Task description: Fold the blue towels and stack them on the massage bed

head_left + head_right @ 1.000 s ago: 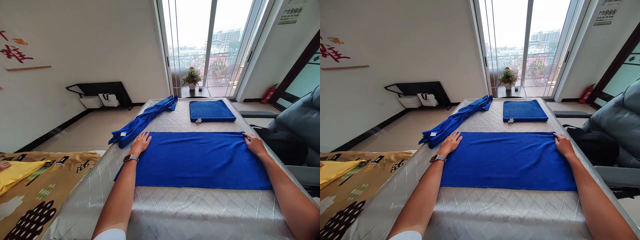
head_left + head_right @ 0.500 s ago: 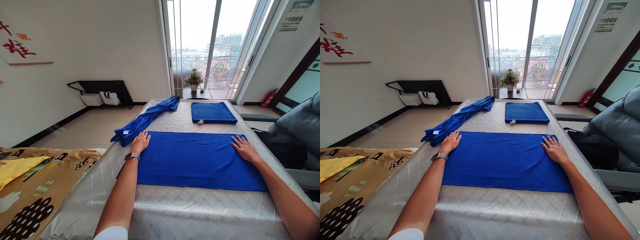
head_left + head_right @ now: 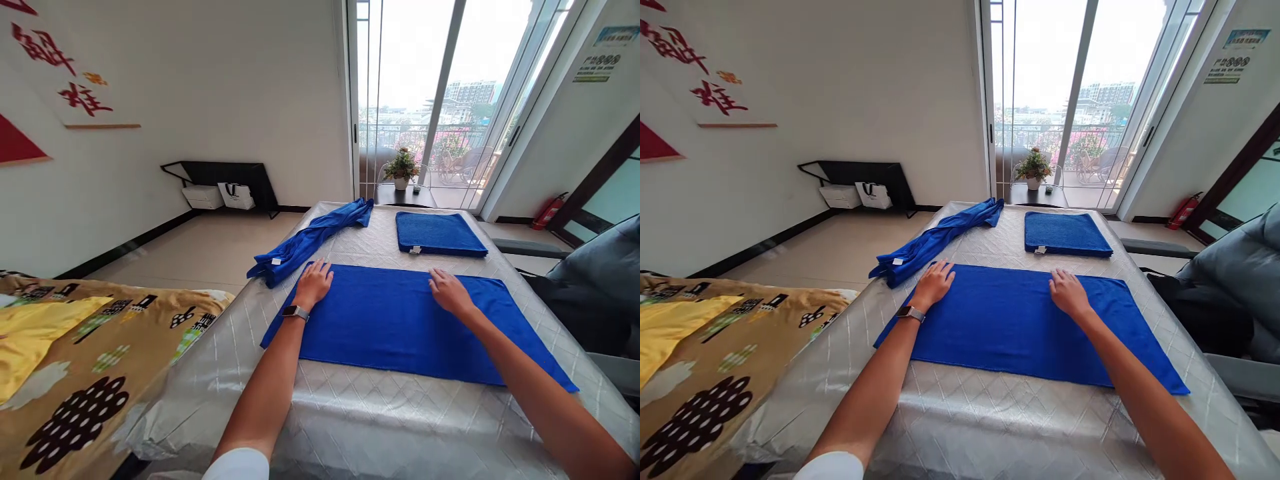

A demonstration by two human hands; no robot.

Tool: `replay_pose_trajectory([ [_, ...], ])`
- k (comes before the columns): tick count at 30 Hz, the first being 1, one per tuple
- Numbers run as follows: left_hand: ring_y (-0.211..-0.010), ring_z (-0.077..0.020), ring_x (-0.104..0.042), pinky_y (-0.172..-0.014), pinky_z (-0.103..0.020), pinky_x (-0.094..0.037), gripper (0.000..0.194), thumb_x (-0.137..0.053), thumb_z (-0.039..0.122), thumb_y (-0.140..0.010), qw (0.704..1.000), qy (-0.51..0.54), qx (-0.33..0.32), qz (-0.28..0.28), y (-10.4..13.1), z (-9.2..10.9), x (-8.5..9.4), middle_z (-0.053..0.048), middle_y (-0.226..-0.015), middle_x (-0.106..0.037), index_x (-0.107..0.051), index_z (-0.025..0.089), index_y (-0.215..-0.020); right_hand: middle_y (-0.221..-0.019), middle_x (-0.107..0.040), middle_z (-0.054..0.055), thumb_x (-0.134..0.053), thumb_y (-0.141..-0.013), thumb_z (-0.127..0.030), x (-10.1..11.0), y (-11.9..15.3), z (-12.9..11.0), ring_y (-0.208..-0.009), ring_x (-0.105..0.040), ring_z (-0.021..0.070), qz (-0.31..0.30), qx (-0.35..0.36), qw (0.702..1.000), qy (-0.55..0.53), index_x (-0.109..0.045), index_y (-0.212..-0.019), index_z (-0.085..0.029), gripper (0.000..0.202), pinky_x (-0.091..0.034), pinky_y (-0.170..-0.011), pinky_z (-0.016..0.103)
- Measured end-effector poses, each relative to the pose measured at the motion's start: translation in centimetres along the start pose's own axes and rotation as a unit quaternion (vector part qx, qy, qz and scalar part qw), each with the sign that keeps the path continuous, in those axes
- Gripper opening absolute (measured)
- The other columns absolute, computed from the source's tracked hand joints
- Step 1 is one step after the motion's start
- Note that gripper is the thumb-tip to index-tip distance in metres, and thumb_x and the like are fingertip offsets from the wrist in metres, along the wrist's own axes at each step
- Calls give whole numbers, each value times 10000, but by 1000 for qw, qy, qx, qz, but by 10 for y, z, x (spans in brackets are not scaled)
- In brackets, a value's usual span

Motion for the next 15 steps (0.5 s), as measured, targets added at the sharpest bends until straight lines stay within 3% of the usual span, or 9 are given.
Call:
replay_pose_trajectory([
  [2, -1521, -258, -349, -1272, -419, -233, 546, -348, 453, -1059, 999, 17, -32, -17, 1, 14, -5, -75, -1637, -408, -517, 218, -1521, -1651, -347, 132, -219, -1052, -496, -8, -13, -74, -1543, -293, 285, -20, 64, 997, -42, -363, -1601, -101, 691, -227, -1261, 443],
  [4, -1539, -259, -317, -1278, -439, -215, 565, -346, 509, -1057, 998, 33, -40, -47, 2, 18, -14, -63, -1653, -378, -489, 257, -1542, -1676, -299, 83, -194, -1051, -571, -19, -20, -132, -1564, -238, 266, -36, 109, 991, -73, -309, -1630, -163, 717, -197, -1271, 451],
  [7, -1559, -282, -267, -1280, -491, -178, 615, -320, 573, -1052, 996, 43, 0, -83, 2, 1, -24, -68, -1677, -322, -423, 278, -1582, -1693, -242, 37, -141, -1042, -632, -35, -24, -172, -1577, -192, 261, -56, 132, 986, -86, -253, -1650, -235, 735, -155, -1276, 497],
  [9, -1569, -289, -236, -1281, -503, -153, 636, -303, 589, -1051, 994, 41, 38, -91, 1, -15, -26, -75, -1691, -283, -385, 279, -1600, -1700, -214, 39, -136, -1041, -639, -40, -22, -164, -1581, -174, 254, -60, 130, 986, -83, -248, -1652, -230, 744, -136, -1280, 491],
  [11, -1575, -286, -218, -1282, -495, -140, 642, -292, 583, -1054, 993, 38, 63, -93, 1, -26, -27, -84, -1699, -258, -366, 268, -1609, -1704, -203, 44, -151, -1045, -626, -41, -18, -136, -1583, -163, 240, -60, 121, 988, -74, -259, -1649, -212, 740, -128, -1285, 465],
  [15, -1577, -280, -214, -1284, -483, -135, 645, -293, 570, -1054, 993, 34, 79, -87, -2, -32, -28, -90, -1702, -248, -360, 256, -1613, -1705, -211, 53, -188, -1053, -576, -37, -5, -31, -1583, -164, 234, -53, 55, 996, -40, -260, -1646, -182, 715, -138, -1286, 460],
])
Point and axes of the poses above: each hand's wrist, its own y-axis away from the middle knuckle, its own x-axis out of the back of the hand, z = x × y, the point moved 7 cm from there along -y, towards the middle knuckle
